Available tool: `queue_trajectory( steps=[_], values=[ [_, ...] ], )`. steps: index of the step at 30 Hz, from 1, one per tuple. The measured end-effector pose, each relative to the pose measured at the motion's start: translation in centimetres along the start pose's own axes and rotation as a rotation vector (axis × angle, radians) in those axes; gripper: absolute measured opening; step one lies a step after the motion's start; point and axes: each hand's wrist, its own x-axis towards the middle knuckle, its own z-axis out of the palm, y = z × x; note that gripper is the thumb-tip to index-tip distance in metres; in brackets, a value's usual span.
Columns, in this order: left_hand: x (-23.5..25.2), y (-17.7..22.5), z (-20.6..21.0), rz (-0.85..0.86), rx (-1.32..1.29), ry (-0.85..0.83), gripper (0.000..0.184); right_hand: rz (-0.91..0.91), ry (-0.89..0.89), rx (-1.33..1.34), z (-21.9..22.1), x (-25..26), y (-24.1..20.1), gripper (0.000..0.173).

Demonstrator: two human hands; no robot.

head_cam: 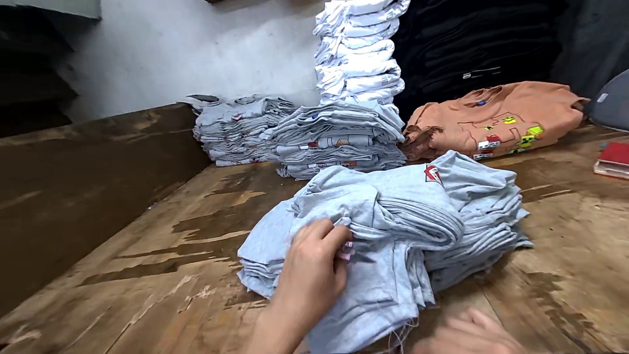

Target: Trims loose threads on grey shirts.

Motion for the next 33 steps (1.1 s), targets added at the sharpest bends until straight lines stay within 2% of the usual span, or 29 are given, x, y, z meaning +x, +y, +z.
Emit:
queue_trajectory(
  steps=[2,4,6,9,11,14,16,18,20,22,24,25,26,27,28,29,32,33],
  values=[
    [-0.6,1.1,-0.4,-0.037,-0.074,-0.012,0.027,0.075,0.304,-0.152,2.0,1.3,-1.2,0.031],
    [-1.4,2.2,-0.9,0.009,-0.109,-0.001,0.033,0.126,0.453,-0.262,3.9,2.3,-1.2,0.024],
    [-2.3,2.7,-1.4,0.083,-0.109,0.015,0.026,0.141,0.544,-0.162,5.1,2.5,-0.2,0.016],
    [-3.0,3.4,-2.2,0.120,-0.108,-0.024,0.019,0.143,0.661,0.027,5.6,2.5,0.5,0.014],
    [-3.2,3.8,-1.8,0.137,-0.126,-0.032,0.020,0.097,0.710,0.051,6.0,2.5,0.5,0.013],
    [-3.2,3.5,-0.7,0.142,-0.129,0.018,0.021,-0.032,0.642,0.014,6.1,2.4,0.5,0.016],
    [-3.2,3.0,-0.7,0.076,-0.167,0.033,0.022,-0.076,0.608,-0.085,6.1,2.5,0.3,0.020],
    [-3.3,2.4,-0.6,-0.027,-0.220,0.038,0.025,-0.037,0.610,-0.226,6.6,2.8,0.0,0.022],
    [-3.6,1.6,-0.3,-0.092,-0.272,0.045,0.026,-0.067,0.653,-0.199,7.3,3.2,0.7,0.011],
    [-3.9,1.0,-0.5,-0.087,-0.343,0.026,0.033,-0.152,0.580,0.003,6.6,2.8,1.4,0.008],
    [-4.3,0.6,-1.4,-0.054,-0.363,-0.048,0.049,-0.205,0.354,0.204,4.6,1.6,1.4,0.013],
    [-4.6,0.5,-1.6,-0.030,-0.346,-0.088,0.052,-0.195,0.188,0.222,3.5,0.9,1.3,0.016],
    [-4.9,0.4,-1.7,-0.005,-0.332,-0.115,0.044,-0.181,-0.003,0.169,2.3,0.4,1.2,0.018],
    [-5.2,0.3,-1.6,0.013,-0.333,-0.123,0.029,-0.161,-0.173,0.104,1.5,0.0,1.0,0.019],
    [-5.3,0.2,-1.4,0.010,-0.355,-0.112,0.021,-0.133,-0.250,0.059,1.1,-0.2,0.8,0.022],
    [-5.3,0.2,-1.4,-0.012,-0.404,-0.101,0.019,-0.099,-0.210,0.029,1.1,-0.1,0.4,0.029],
    [-4.4,-0.3,-1.8,-0.074,-0.616,-0.067,0.012,0.009,0.336,-0.050,2.8,1.8,-1.1,0.037],
    [-4.2,-0.4,-1.8,-0.079,-0.641,-0.064,0.011,0.040,0.460,-0.089,3.5,2.7,-1.3,0.039]
  ],
)
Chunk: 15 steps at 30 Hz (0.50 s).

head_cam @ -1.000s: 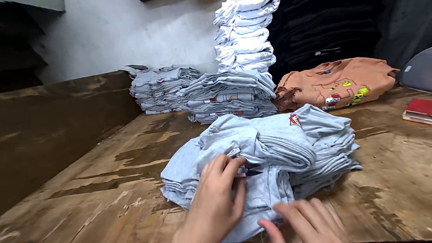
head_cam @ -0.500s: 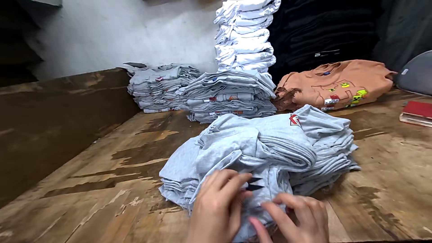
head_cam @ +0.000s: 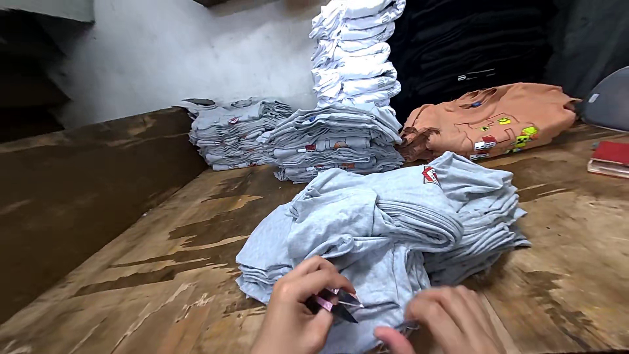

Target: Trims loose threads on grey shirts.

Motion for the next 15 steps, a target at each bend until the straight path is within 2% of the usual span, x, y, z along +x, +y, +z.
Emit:
queue_trajectory(
  steps=[1,3,5,8,9,11,13,15],
  values=[
    [0.1,0.0,-0.2,-0.009,0.004,-0.020,0.012,0.009,0.044,-0.041,0.8,0.4,-0.1,0.041],
    [0.2,0.4,-0.7,-0.066,0.091,-0.107,0.025,-0.011,0.019,-0.085,2.2,0.8,0.4,0.036],
    [0.1,0.3,-0.7,-0.119,0.186,-0.114,0.016,-0.027,-0.019,-0.131,3.1,0.8,1.0,0.032],
    [0.4,-0.2,-1.3,-0.158,0.117,-0.101,0.013,-0.015,0.014,-0.150,3.6,1.0,1.2,0.035],
    [0.5,-0.2,-1.5,-0.147,0.107,-0.131,0.015,-0.033,0.029,-0.143,3.6,1.0,1.2,0.031],
    [0.6,-0.2,-1.6,-0.115,0.170,-0.194,0.030,-0.090,0.049,-0.125,3.7,1.0,1.4,0.018],
    [0.5,-0.5,-1.0,-0.106,0.233,-0.150,0.017,-0.120,0.041,-0.108,3.7,1.0,1.9,0.021],
    [0.5,-1.0,-1.2,-0.095,0.155,-0.122,0.016,-0.118,0.048,-0.103,3.8,1.0,2.2,0.026]
  ],
)
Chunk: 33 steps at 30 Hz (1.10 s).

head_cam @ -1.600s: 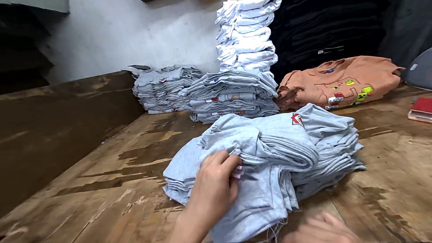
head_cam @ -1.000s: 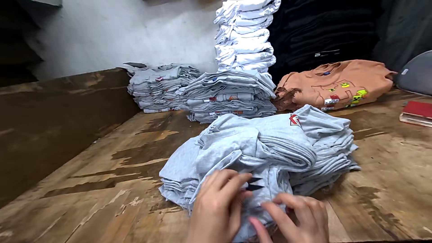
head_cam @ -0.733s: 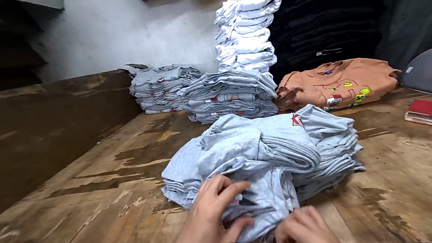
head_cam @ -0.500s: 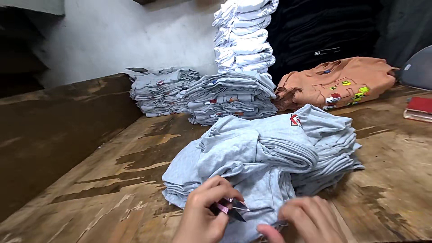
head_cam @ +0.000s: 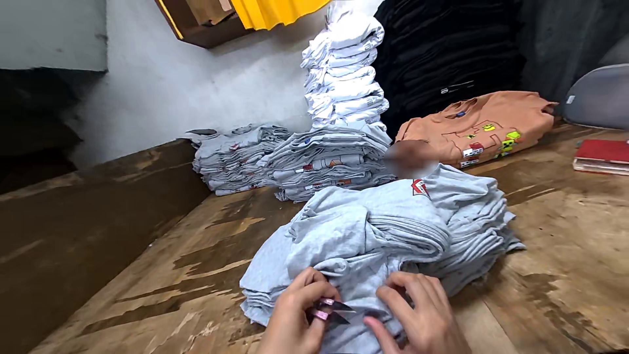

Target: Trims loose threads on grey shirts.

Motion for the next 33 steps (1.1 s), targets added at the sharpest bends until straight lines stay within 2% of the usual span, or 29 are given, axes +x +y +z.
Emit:
queue_trajectory(
  steps=[2,3,5,7,8,10,11,12,13,15,16,18,20,21,22,24,26,27,31,33],
  values=[
    [0.4,-0.1,-0.8,0.039,-0.153,0.005,0.012,0.025,0.083,0.124,0.4,0.1,-0.2,0.015],
    [0.7,0.2,-1.0,0.049,-0.201,0.024,0.010,0.063,0.138,0.277,0.7,0.3,-0.4,0.011],
    [1.5,1.2,-0.9,0.022,-0.211,0.096,0.009,0.197,0.212,0.686,1.2,1.1,-0.7,0.013],
    [2.5,1.7,-0.4,-0.044,-0.224,0.140,0.011,0.312,0.252,0.950,1.8,2.3,-0.1,0.020],
    [2.9,1.8,-0.2,-0.084,-0.260,0.143,0.013,0.292,0.244,0.955,2.3,2.6,0.5,0.027],
    [3.5,1.7,0.2,-0.138,-0.322,0.140,0.014,0.149,0.235,0.655,2.8,2.5,0.9,0.049],
    [3.7,1.6,0.3,-0.147,-0.337,0.136,0.015,0.070,0.239,0.413,2.8,2.2,0.9,0.046],
    [3.8,1.6,0.4,-0.150,-0.344,0.132,0.016,-0.013,0.279,0.245,3.0,1.9,0.9,0.033],
    [3.7,1.7,0.5,-0.151,-0.347,0.129,0.017,-0.076,0.338,0.208,3.1,1.4,1.0,0.018],
    [3.5,1.7,0.5,-0.139,-0.354,0.121,0.018,-0.095,0.417,0.373,2.7,0.6,1.2,0.007],
    [3.4,1.7,0.5,-0.128,-0.363,0.114,0.018,-0.055,0.426,0.463,2.4,0.4,1.1,0.008],
    [3.2,1.7,0.5,-0.109,-0.375,0.106,0.019,0.009,0.380,0.490,2.2,0.7,1.0,0.022],
    [3.1,1.7,0.8,-0.109,-0.390,0.104,0.019,-0.006,0.310,0.306,2.7,0.9,0.6,0.036],
    [3.0,1.7,0.9,-0.110,-0.395,0.105,0.019,-0.045,0.311,0.205,3.2,0.9,0.5,0.034],
    [3.0,1.8,0.9,-0.111,-0.397,0.108,0.019,-0.092,0.353,0.172,3.6,0.8,0.5,0.023],
    [2.4,2.0,0.8,-0.115,-0.388,0.114,0.023,-0.154,0.417,0.218,3.1,0.2,0.7,0.008],
    [1.5,2.3,0.3,-0.088,-0.340,0.118,0.038,-0.118,0.424,0.307,2.1,-0.4,0.7,0.004],
    [0.8,2.3,0.1,-0.049,-0.282,0.130,0.044,-0.081,0.419,0.331,1.8,-0.7,0.8,0.007],
    [-1.0,3.3,1.0,0.234,0.165,0.305,0.023,-0.054,0.419,0.399,1.6,-1.8,1.2,0.004],
    [-1.3,4.1,2.2,0.341,0.389,0.376,0.019,-0.084,0.429,0.398,1.8,-2.0,1.0,0.003]
  ],
)
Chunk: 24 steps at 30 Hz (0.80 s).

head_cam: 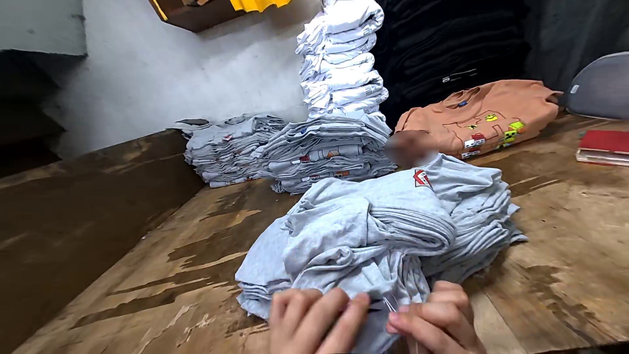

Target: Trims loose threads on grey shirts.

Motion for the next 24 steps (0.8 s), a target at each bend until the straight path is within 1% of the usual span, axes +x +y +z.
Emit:
queue_trajectory(
  steps=[2,4,6,7,9,10,12,13,14,15,17,19,22,24],
  values=[
    [-0.1,0.3,0.9,0.101,0.116,0.033,0.019,-0.024,0.000,-0.007,0.3,-0.2,-0.1,0.003],
    [0.0,-0.2,1.3,0.136,0.138,0.040,0.016,-0.011,0.008,-0.004,0.3,-0.2,0.0,0.003],
    [0.1,-0.6,1.0,0.104,0.111,0.042,0.014,0.015,0.005,-0.009,-0.4,-0.2,0.2,0.011],
    [0.3,-0.7,0.9,0.071,0.082,0.037,0.013,0.027,-0.006,-0.033,-0.8,-0.2,0.3,0.020],
    [0.6,-0.7,0.7,-0.011,0.000,0.016,0.018,0.062,-0.036,-0.142,-1.3,-0.2,0.1,0.033],
    [0.8,-0.8,0.6,-0.055,-0.051,0.011,0.022,0.069,-0.033,-0.223,-1.0,0.0,-0.2,0.035],
    [1.1,-1.1,0.8,-0.134,-0.150,0.008,0.027,0.053,-0.021,-0.396,0.2,0.5,-0.7,0.031],
    [1.2,-1.2,0.9,-0.163,-0.192,0.006,0.029,0.044,-0.010,-0.456,0.9,0.6,-0.7,0.023],
    [1.2,-1.2,0.9,-0.179,-0.218,0.007,0.032,0.031,0.015,-0.468,1.4,0.6,-0.4,0.013],
    [1.1,-1.1,0.9,-0.177,-0.230,0.006,0.034,0.020,0.039,-0.438,1.4,0.4,-0.1,0.007],
    [0.8,-1.0,0.6,-0.124,-0.193,0.016,0.023,0.029,0.055,-0.353,0.9,0.2,0.3,0.006],
    [0.4,-0.6,0.3,-0.031,-0.065,0.032,0.014,0.078,0.076,-0.291,0.7,-0.1,0.4,0.012],
    [0.2,0.5,0.8,0.106,0.105,0.040,0.017,0.098,0.089,-0.286,0.7,-0.6,0.1,0.013],
    [0.3,0.7,1.6,0.187,0.154,0.025,0.020,0.082,0.099,-0.303,0.9,-0.6,-0.2,0.012]
  ],
)
